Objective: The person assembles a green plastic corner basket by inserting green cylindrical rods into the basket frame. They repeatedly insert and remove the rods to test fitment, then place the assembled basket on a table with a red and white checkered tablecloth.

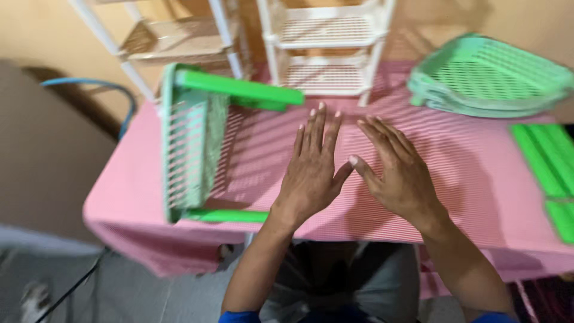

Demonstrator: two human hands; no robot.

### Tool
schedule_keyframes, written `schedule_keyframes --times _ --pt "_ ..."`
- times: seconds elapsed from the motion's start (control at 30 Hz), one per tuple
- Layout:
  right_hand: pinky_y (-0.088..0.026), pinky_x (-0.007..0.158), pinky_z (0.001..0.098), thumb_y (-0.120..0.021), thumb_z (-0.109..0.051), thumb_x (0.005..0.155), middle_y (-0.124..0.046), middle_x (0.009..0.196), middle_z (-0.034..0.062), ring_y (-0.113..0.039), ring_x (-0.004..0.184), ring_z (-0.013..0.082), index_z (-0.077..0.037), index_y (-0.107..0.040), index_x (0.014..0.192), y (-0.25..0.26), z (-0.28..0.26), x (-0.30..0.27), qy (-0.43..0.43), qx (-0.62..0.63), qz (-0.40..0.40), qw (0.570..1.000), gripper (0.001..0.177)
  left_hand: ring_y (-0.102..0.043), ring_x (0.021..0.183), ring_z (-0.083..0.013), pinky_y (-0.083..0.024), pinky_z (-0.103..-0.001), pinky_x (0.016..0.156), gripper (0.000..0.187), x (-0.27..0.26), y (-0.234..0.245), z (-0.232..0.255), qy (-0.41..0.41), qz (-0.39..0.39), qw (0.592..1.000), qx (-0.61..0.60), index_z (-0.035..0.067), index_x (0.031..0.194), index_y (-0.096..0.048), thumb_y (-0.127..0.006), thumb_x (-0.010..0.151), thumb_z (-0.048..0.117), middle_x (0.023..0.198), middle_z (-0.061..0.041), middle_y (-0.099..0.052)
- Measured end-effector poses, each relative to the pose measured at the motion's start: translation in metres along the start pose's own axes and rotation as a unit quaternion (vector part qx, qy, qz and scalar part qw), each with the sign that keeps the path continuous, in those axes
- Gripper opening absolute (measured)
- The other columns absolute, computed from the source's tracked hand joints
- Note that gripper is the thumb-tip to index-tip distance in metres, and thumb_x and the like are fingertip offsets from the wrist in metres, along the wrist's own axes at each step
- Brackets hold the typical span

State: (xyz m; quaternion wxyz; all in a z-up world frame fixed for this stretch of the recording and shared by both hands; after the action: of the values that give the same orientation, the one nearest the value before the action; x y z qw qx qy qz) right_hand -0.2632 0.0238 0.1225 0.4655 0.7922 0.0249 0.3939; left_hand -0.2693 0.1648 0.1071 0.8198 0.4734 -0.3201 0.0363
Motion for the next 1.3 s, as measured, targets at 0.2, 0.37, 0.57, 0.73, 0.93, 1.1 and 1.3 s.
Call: schedule_keyframes --times 0.2,0.37,0.57,0.73,0.93,1.1,1.3 --pt "-0.039 0.120 0.0440 -0.066 -0.036 0.099 -0.054 0.153 0.0175 -0.050 0.143 0.0322 -0.005 -0.050 0.149 -0.048 -0.062 0.009 0.070 0.091 -0.002 0.993 0.061 -0.022 0.154 -0.0471 -0.019 -0.057 0.126 0.089 -0.054 0.051 -0.028 0.065 0.042 0.995 0.055 0.002 0.159 -0.023 -0.073 0.091 0.031 0.165 -0.031 -0.019" --pt "-0.041 0.116 0.0456 -0.061 -0.035 0.101 -0.053 0.153 0.0176 -0.052 0.140 0.0335 -0.006 -0.048 0.150 -0.090 -0.091 0.003 0.074 0.132 -0.069 0.986 0.059 -0.028 0.154 -0.0432 -0.024 -0.055 0.126 0.084 -0.098 0.088 -0.042 0.093 0.100 0.989 0.063 0.008 0.157 -0.035 -0.079 0.088 0.027 0.165 -0.025 -0.027" --pt "-0.041 0.117 0.0470 -0.058 -0.040 0.102 -0.052 0.152 0.0196 -0.052 0.139 0.0346 -0.002 -0.046 0.148 -0.135 -0.122 -0.007 0.131 0.146 -0.108 0.975 0.061 -0.043 0.151 -0.0309 -0.028 -0.053 0.129 0.069 -0.146 0.118 -0.064 0.132 0.215 0.960 0.121 0.015 0.150 -0.047 -0.083 0.093 0.029 0.159 -0.013 -0.044" --pt "-0.038 0.111 0.0530 -0.068 -0.038 0.092 -0.055 0.145 0.0217 -0.053 0.133 0.0383 -0.001 -0.049 0.144 -0.175 -0.144 -0.023 0.161 0.144 -0.156 0.964 0.067 -0.041 0.150 -0.0361 -0.029 -0.054 0.126 0.074 -0.180 0.132 -0.109 0.220 0.311 0.919 0.103 0.007 0.152 -0.041 -0.081 0.093 0.030 0.158 -0.020 -0.045" --pt "-0.052 0.101 0.0464 -0.068 -0.037 0.096 -0.068 0.120 0.0122 -0.065 0.109 0.0267 -0.006 -0.054 0.139 -0.221 -0.155 -0.031 0.155 0.129 -0.202 0.958 0.056 -0.067 0.104 -0.0245 -0.057 -0.038 0.082 0.039 -0.198 0.106 -0.180 0.373 0.297 0.872 -0.113 0.007 0.131 -0.058 -0.066 0.099 0.028 0.114 -0.016 -0.069" --pt "-0.056 0.078 0.0399 -0.063 -0.031 0.100 -0.066 0.102 0.0070 -0.063 0.091 0.0217 -0.005 -0.059 0.137 -0.223 -0.156 -0.037 0.150 0.143 -0.231 0.951 0.045 -0.062 0.062 -0.0107 -0.045 -0.027 0.051 0.020 -0.209 0.098 -0.189 0.343 0.314 0.877 -0.120 0.006 0.110 -0.066 -0.056 0.109 0.023 0.073 -0.003 -0.066" --pt "-0.055 0.072 0.0416 -0.067 -0.031 0.096 -0.064 0.098 0.0085 -0.064 0.088 0.0251 -0.007 -0.063 0.133 -0.181 -0.141 -0.053 0.140 0.159 -0.238 0.948 0.044 -0.060 0.066 -0.0077 -0.045 -0.026 0.053 0.020 -0.214 0.078 -0.158 0.291 0.339 0.878 -0.174 0.004 0.109 -0.064 -0.055 0.110 0.022 0.076 0.000 -0.064"
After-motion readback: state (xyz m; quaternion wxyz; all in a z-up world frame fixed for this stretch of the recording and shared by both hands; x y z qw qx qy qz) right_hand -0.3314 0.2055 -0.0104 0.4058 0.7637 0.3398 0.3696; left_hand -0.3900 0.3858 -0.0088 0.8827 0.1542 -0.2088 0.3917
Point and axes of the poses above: each hand's wrist, its own x-axis towards the middle knuckle, its own y-axis out of the back of the hand, z = x × y, the point moved 7 cm from there along x, towards the middle knuckle
